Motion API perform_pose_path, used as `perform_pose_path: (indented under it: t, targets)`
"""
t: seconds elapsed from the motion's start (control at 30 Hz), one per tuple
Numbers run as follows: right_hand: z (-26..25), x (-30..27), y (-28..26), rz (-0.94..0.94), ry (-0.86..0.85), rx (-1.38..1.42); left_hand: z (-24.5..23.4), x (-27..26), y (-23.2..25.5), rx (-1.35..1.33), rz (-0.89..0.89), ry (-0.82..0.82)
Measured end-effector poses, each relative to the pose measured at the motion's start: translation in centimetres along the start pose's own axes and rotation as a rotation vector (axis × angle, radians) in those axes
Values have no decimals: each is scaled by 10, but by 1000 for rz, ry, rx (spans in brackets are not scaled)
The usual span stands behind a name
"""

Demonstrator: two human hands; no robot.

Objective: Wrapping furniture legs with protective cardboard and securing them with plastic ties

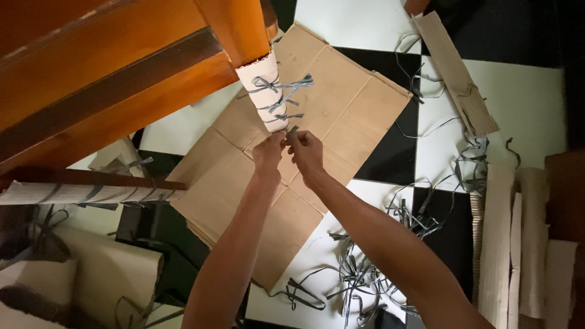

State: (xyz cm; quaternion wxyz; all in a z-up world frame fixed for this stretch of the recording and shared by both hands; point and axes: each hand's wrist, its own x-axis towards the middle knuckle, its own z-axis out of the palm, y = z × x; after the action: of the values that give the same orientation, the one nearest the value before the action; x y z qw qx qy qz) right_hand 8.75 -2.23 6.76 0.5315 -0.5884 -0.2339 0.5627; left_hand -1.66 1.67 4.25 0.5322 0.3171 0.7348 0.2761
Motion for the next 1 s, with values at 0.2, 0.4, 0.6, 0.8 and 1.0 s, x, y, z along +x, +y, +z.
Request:
perform_pose_path:
  t: [0.2, 0.4, 0.6, 0.8, 1.0]
  targets:
    - [-4, 2, -11, -79, 62, -112, 9, 11, -21, 83, 106, 77]
    - [-8, 10, -12, -69, 99, -270, 15, -4, -15, -164, 49, 156]
    - [-6, 2, -15, -106, -4, -304, 21, 11, -31, -154, 132, 241]
    - [-10, 11, -7, -209, -18, -451, 19, -6, -20, -103, 168, 238]
    - [-9, 16, -12, -79, -77, -333, 24, -7, -17, -257, 130, 162]
